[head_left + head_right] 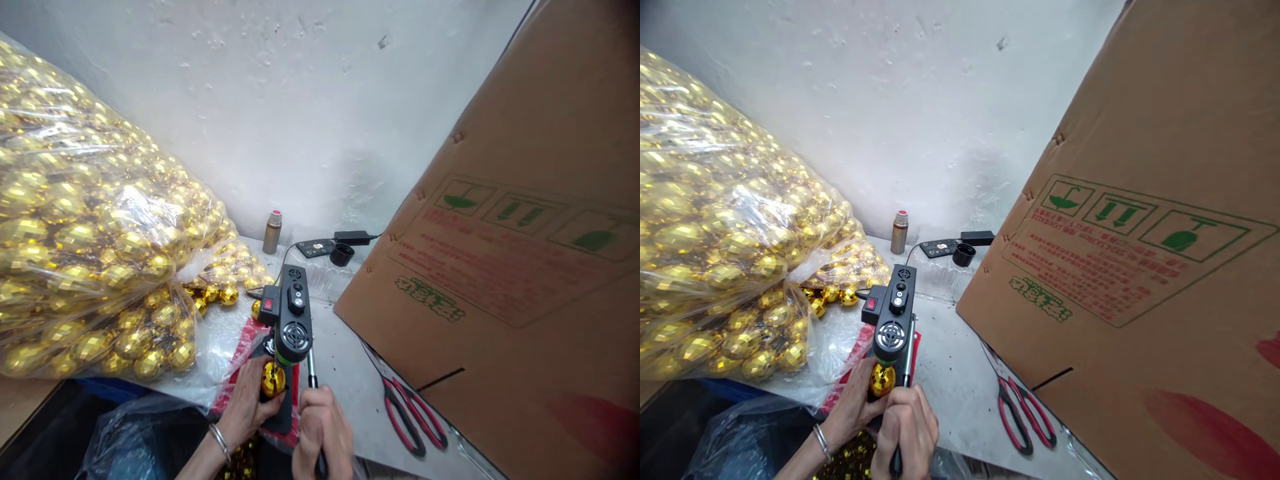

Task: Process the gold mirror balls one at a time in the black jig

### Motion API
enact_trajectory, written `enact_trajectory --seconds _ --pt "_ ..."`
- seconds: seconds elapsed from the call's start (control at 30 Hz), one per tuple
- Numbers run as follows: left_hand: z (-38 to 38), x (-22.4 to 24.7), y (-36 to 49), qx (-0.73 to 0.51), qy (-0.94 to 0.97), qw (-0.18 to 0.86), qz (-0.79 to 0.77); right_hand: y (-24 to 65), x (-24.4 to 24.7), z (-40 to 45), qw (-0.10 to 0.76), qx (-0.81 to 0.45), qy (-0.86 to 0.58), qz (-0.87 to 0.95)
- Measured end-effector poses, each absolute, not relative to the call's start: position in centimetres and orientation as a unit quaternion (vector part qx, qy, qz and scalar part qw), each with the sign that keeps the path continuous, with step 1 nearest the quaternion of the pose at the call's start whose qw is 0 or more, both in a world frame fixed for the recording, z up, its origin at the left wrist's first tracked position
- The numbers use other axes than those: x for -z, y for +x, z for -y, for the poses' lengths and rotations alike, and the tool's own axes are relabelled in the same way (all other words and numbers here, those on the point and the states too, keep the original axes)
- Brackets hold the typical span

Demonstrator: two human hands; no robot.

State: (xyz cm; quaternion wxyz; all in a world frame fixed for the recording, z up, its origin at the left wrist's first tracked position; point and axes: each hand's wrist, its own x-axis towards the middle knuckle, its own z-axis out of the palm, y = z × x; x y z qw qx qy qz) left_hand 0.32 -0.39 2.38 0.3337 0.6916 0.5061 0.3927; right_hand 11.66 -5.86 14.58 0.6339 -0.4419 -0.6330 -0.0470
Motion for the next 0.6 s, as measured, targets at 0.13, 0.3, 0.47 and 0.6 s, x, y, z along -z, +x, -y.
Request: enact_trajectory --seconds 0.13,0.3,0.47,0.6 --pt "0.5 -2.6 0.3 -0.390 0.689 0.339 -0.508 11.4 -12.8 6.0 0.646 0.061 -0.455 0.610" --pt "0.6 -2.9 0.4 -0.388 0.682 0.350 -0.512 11.5 -11.8 5.8 0.661 0.053 -0.439 0.607" --pt "0.6 -2.9 0.5 -0.388 0.680 0.348 -0.517 11.5 -11.1 5.8 0.674 0.052 -0.435 0.595" --pt "0.6 -2.5 0.7 -0.396 0.681 0.342 -0.512 11.4 -10.6 5.5 0.679 0.059 -0.431 0.592"
